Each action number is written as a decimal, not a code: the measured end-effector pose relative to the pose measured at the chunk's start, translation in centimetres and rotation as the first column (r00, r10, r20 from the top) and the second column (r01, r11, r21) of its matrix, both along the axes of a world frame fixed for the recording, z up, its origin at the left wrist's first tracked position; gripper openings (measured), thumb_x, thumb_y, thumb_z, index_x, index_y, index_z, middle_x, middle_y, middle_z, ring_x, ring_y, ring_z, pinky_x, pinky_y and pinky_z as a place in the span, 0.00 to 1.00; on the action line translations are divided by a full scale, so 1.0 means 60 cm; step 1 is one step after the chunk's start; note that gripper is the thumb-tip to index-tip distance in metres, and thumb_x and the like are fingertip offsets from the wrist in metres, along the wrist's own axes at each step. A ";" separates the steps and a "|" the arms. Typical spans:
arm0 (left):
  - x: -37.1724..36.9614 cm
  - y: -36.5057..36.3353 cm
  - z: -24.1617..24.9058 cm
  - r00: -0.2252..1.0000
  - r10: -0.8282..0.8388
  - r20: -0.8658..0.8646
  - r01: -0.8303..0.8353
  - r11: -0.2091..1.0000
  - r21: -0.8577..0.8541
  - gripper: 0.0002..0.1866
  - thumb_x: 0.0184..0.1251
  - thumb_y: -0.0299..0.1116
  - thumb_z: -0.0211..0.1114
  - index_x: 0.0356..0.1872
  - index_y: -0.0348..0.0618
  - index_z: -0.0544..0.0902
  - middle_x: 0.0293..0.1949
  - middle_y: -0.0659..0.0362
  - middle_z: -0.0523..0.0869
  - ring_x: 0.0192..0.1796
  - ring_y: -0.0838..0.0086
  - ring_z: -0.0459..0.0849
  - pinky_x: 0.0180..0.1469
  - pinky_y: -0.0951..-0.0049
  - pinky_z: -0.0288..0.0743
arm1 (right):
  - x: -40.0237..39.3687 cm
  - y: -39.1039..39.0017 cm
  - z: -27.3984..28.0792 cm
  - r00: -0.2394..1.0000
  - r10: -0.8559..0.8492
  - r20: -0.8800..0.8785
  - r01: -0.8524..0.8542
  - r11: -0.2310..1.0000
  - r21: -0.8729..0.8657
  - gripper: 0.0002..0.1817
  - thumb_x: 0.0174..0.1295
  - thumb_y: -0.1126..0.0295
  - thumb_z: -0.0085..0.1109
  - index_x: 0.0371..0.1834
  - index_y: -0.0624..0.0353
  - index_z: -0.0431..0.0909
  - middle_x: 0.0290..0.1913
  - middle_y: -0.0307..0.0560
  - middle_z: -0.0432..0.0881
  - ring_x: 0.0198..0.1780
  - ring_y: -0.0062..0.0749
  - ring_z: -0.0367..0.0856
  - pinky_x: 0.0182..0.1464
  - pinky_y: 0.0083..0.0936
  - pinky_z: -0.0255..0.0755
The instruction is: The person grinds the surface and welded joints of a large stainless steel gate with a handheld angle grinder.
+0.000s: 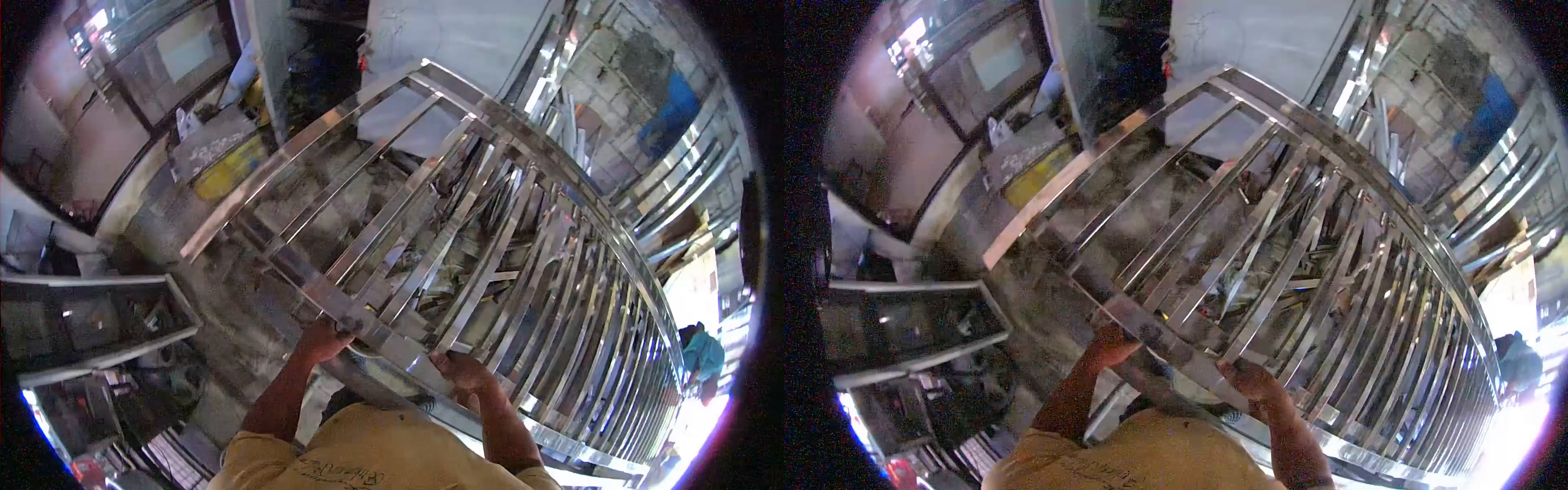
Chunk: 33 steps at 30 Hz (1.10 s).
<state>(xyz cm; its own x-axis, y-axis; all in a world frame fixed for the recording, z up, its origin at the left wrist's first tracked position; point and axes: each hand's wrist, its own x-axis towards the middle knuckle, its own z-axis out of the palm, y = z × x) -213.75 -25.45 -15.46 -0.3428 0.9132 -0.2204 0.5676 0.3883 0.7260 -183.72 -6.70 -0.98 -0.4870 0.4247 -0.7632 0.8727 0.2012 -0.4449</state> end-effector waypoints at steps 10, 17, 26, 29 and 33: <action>-0.008 0.028 0.046 0.990 -0.142 0.026 0.143 0.939 -0.313 0.37 0.70 0.55 0.63 0.69 0.35 0.71 0.67 0.39 0.75 0.66 0.44 0.77 0.70 0.51 0.70 | -0.023 0.000 0.000 0.995 0.034 0.090 -0.037 0.999 0.027 0.57 0.60 0.15 0.26 0.24 0.67 0.80 0.34 0.63 0.83 0.40 0.52 0.80 0.53 0.50 0.72; 0.007 0.025 0.142 0.998 -0.041 -0.057 0.026 0.969 -0.245 0.29 0.69 0.54 0.63 0.56 0.37 0.82 0.49 0.41 0.85 0.54 0.46 0.84 0.59 0.51 0.78 | -0.037 -0.001 0.024 0.982 0.011 0.191 -0.004 0.999 -0.038 0.54 0.65 0.19 0.30 0.38 0.67 0.85 0.40 0.67 0.86 0.51 0.62 0.83 0.59 0.50 0.71; -0.037 -0.085 0.189 0.974 0.113 0.195 0.014 0.833 -0.554 0.35 0.67 0.58 0.64 0.62 0.35 0.78 0.54 0.40 0.86 0.56 0.44 0.85 0.60 0.51 0.79 | -0.027 0.000 0.003 0.997 0.051 0.055 -0.053 0.998 0.032 0.43 0.71 0.28 0.38 0.27 0.61 0.82 0.25 0.52 0.81 0.34 0.40 0.78 0.42 0.42 0.71; -0.056 -0.169 0.173 0.986 0.109 0.126 -0.037 0.880 -0.474 0.36 0.67 0.58 0.65 0.63 0.36 0.78 0.54 0.41 0.86 0.56 0.47 0.86 0.60 0.52 0.79 | -0.027 -0.007 0.013 0.994 0.096 -0.044 -0.092 0.992 0.087 0.44 0.71 0.27 0.37 0.26 0.61 0.81 0.24 0.51 0.81 0.33 0.41 0.77 0.41 0.43 0.70; -0.092 -0.287 0.177 0.988 0.142 0.068 -0.083 0.838 -0.540 0.33 0.65 0.51 0.67 0.65 0.39 0.77 0.56 0.42 0.86 0.58 0.49 0.85 0.62 0.55 0.79 | -0.028 -0.003 0.003 0.997 0.061 -0.056 -0.058 0.997 0.060 0.46 0.70 0.25 0.33 0.24 0.61 0.78 0.23 0.48 0.78 0.30 0.40 0.74 0.40 0.41 0.70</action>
<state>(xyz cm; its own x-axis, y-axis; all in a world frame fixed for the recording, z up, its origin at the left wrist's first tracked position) -219.28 -42.67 -4.87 -0.3852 0.6001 -0.7011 0.4316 0.7887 0.4379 -185.40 -6.88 -0.82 -0.5555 0.4365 -0.7077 0.8314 0.2790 -0.4805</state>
